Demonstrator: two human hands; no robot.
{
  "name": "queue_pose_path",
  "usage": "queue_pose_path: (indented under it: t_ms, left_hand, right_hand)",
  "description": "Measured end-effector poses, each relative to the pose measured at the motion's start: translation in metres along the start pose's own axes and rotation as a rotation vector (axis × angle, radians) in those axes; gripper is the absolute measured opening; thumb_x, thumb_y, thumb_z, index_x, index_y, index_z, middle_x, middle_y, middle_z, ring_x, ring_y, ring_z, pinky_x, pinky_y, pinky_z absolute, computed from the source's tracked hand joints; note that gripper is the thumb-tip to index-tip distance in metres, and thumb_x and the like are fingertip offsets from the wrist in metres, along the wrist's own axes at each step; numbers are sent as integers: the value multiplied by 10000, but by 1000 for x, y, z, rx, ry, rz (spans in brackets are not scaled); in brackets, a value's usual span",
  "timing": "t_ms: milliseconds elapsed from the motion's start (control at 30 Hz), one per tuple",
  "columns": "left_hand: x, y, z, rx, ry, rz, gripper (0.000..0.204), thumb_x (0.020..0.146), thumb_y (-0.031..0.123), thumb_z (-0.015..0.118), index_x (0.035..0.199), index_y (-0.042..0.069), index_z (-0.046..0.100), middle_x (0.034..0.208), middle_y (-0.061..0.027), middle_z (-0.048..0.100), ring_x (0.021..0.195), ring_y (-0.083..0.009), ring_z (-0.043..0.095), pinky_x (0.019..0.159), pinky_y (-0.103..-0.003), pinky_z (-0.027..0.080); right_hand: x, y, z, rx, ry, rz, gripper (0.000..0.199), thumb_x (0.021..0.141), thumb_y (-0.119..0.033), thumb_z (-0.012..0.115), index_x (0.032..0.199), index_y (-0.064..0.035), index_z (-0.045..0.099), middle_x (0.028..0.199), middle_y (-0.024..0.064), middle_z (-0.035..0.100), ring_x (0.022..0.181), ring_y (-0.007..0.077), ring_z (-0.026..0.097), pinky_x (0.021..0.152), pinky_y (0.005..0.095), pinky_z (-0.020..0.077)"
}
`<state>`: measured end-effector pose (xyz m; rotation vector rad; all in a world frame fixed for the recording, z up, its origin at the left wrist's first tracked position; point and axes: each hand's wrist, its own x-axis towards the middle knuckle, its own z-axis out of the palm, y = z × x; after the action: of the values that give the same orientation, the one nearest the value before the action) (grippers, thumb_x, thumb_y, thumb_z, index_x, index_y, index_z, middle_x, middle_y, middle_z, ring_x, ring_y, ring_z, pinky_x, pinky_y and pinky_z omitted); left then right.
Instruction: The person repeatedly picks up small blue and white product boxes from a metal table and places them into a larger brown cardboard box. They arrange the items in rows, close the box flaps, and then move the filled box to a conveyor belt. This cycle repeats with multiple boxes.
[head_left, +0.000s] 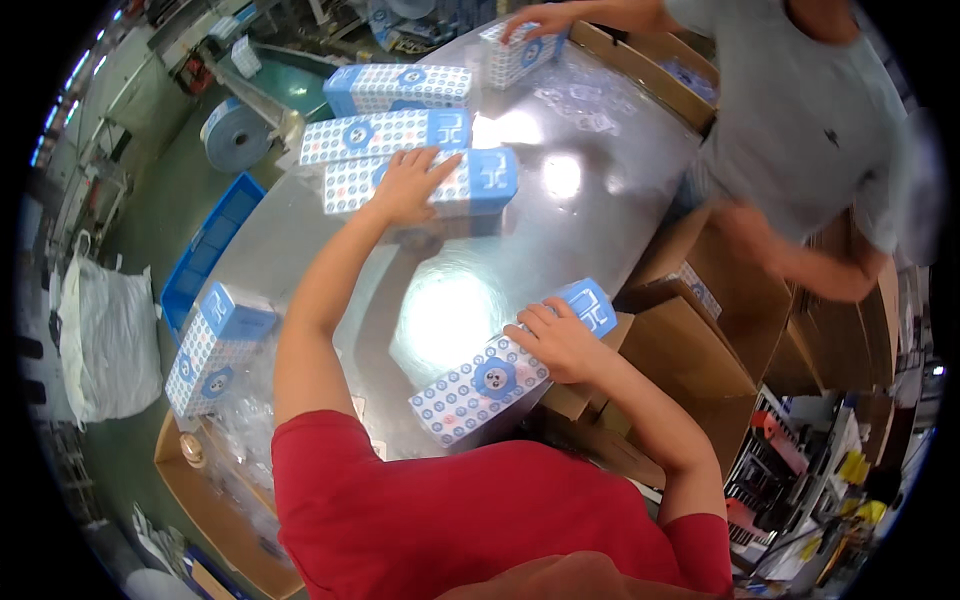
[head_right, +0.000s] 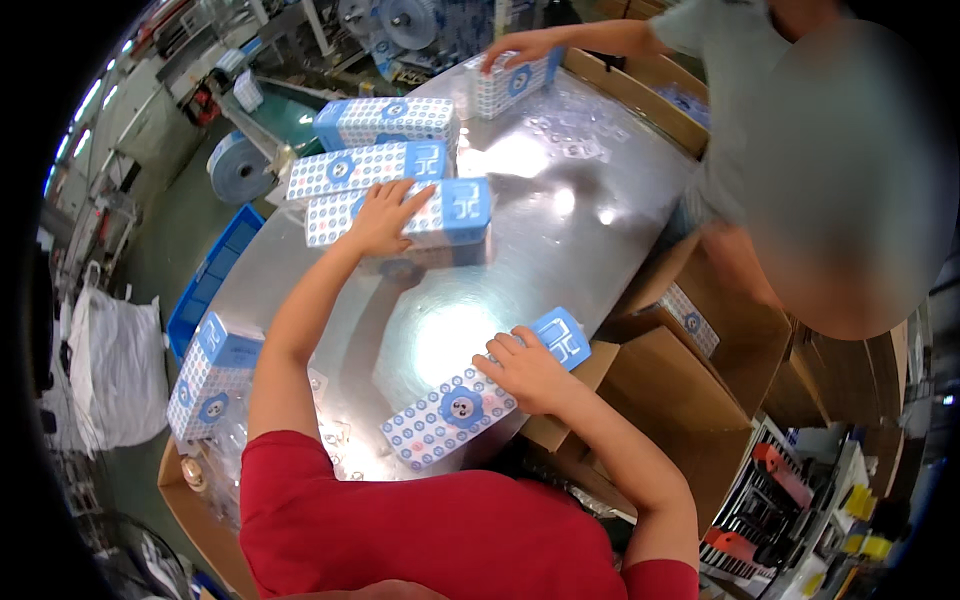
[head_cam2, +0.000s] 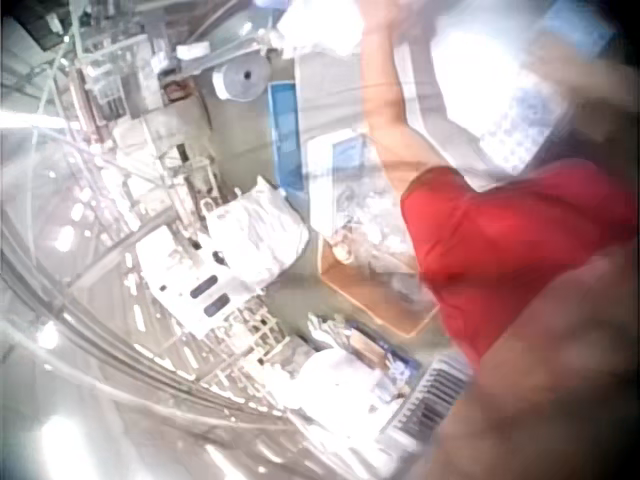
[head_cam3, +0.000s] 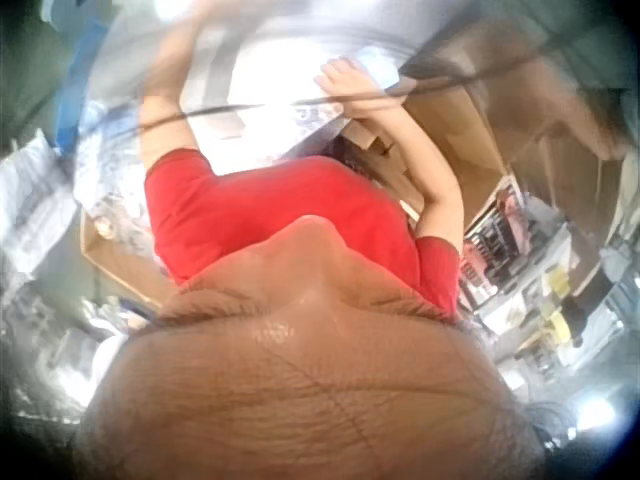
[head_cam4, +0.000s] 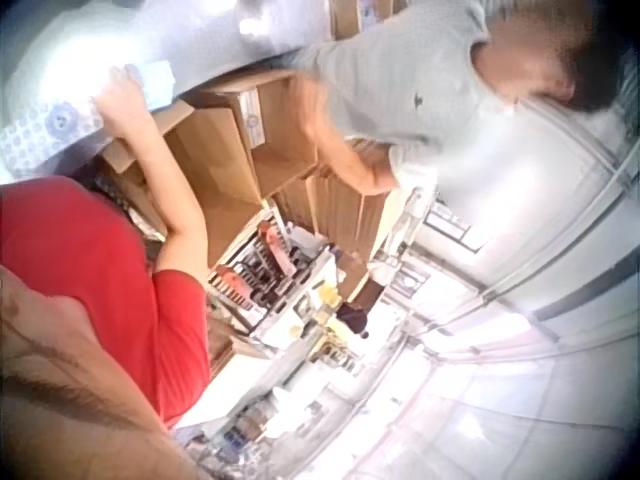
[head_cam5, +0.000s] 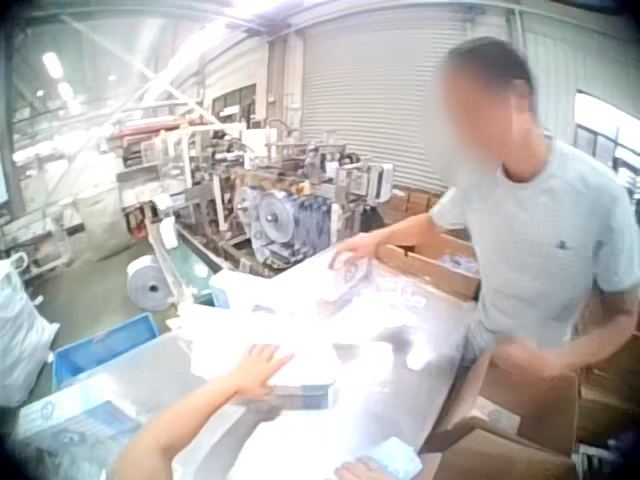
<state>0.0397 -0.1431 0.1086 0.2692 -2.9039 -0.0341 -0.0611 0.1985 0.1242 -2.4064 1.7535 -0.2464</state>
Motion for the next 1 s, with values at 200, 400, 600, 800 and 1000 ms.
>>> queue_pose_path:
  t_ms: [200, 400, 600, 800, 1000]
  left_hand:
    - [-86, 47, -21, 99, 218, 94, 956, 517, 82, 768, 1384, 172, 374, 1308, -178, 412, 1150, -347, 426, 958, -496, 303]
    - [-98, 137, -34, -325, 387, 208, 890, 591, 108, 770, 1369, 49, 341, 1309, -229, 387, 1191, -400, 404, 991, -472, 335]
    - [-26, 266, -45, -838, 260, 264, 901, 618, 146, 788, 1392, 67, 333, 1360, -239, 352, 1241, -385, 378, 1004, -453, 340]
    - [39, 421, -22, -820, 82, 840, 833, 637, 213, 756, 1384, 131, 398, 1304, -247, 388, 1192, -377, 414, 968, -453, 362]
    - [-34, 450, 189, -823, -1263, 738, 924, 810, 645, 485, 1447, 39, 199, 1362, -276, 399, 1273, -385, 387, 1046, -404, 314]
  right_hand:
    - [-135, -32, -67, -94, 554, 342, 738, 559, -236, 761, 1211, -50, 470, 1069, 159, 496, 1036, 337, 480, 948, 478, 324]
    - [-385, -79, -1, 1458, 1544, 861, 673, 801, -356, 627, 1309, 22, 401, 1241, 194, 520, 1091, 304, 562, 940, 424, 464]
    - [-453, -100, 76, 1469, 2332, 704, 541, 898, -461, 452, 1283, -82, 487, 1230, 139, 546, 1080, 298, 539, 915, 444, 455]
    - [-456, -122, 79, 1598, 2438, 302, 542, 895, -457, 450, 1299, -96, 463, 1277, 132, 487, 1119, 306, 498, 941, 445, 430]
    - [-421, -170, 5, 1350, 1784, 908, 679, 840, -434, 537, 1356, -30, 357, 1277, 139, 497, 1192, 298, 472, 985, 463, 407]
